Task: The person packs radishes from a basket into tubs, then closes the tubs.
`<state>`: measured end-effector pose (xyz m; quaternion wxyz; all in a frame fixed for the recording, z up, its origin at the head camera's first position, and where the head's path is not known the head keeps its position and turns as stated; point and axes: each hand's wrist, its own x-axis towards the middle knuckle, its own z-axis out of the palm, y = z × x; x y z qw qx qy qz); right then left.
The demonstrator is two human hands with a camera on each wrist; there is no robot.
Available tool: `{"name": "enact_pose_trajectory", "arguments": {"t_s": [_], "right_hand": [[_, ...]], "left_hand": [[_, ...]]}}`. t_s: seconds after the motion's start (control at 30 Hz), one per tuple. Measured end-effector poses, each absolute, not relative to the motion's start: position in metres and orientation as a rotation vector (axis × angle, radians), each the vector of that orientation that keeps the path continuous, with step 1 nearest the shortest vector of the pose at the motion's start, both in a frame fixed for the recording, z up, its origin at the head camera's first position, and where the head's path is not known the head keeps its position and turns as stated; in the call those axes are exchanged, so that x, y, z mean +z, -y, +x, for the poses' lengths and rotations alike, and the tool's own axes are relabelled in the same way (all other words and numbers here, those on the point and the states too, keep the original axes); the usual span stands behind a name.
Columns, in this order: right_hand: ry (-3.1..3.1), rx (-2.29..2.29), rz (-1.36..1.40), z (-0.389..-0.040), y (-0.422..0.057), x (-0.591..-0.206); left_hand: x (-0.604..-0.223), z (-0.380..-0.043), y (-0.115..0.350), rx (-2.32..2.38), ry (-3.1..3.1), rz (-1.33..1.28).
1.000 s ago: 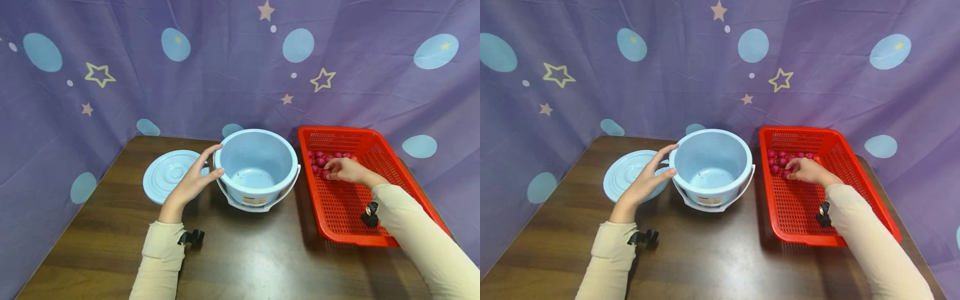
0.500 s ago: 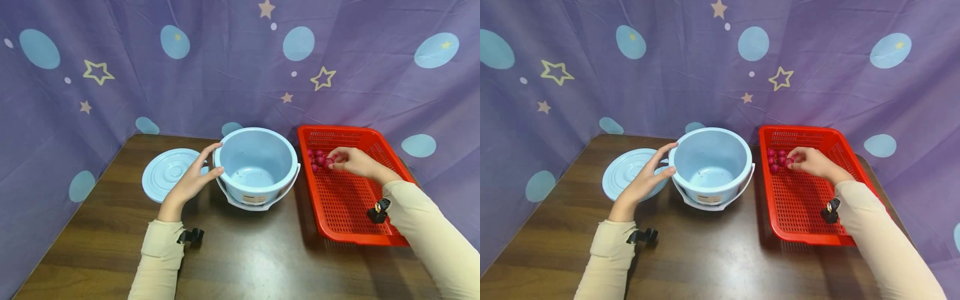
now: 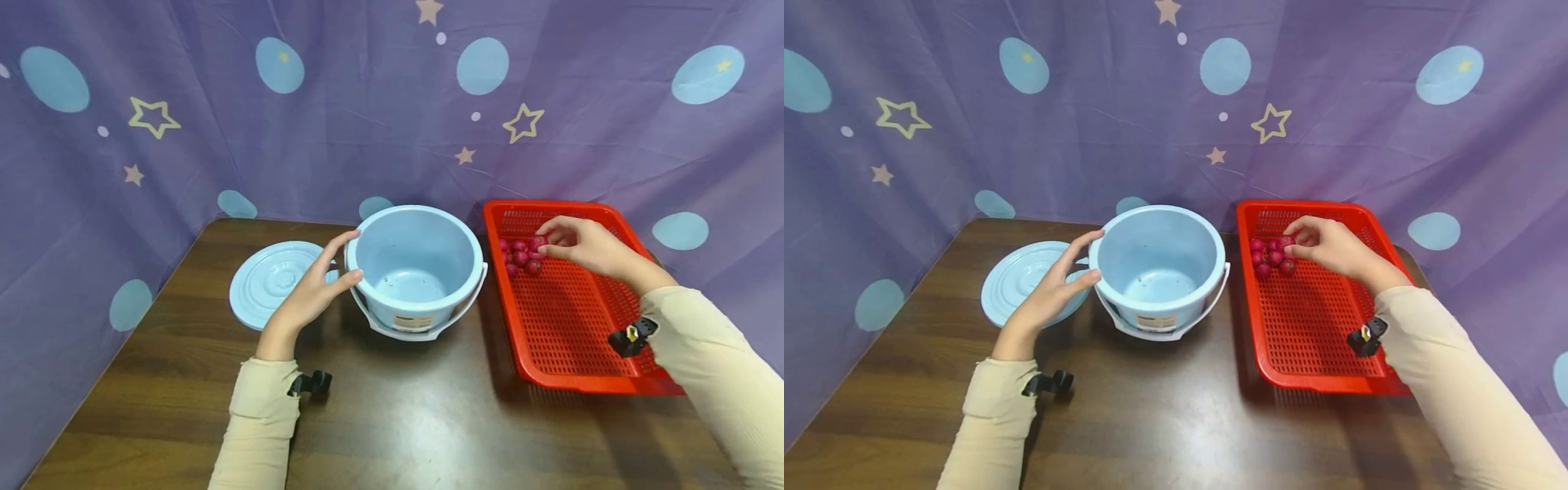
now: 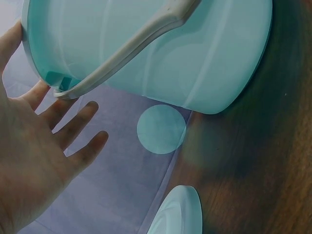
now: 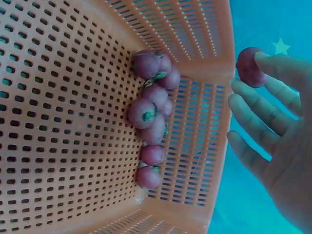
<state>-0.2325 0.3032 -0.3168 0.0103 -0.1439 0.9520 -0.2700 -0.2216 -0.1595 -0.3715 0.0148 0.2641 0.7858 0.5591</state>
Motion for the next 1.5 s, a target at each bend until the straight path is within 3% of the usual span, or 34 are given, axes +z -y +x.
{"name": "enact_pose_trajectory", "arguments": {"t_s": [0.87,1.5], "right_hand": [[-2.926,-1.059,-0.725,-0.208,-0.234,-0.28],[-2.823,-0.992,-0.948,-0.216,-0.178,-0.273]], "left_hand": [[-0.371,-0.221,0.16,1.74,-2.447,0.812],[-0.371,-0.222,0.16,1.752,-2.428,0.802]]}}
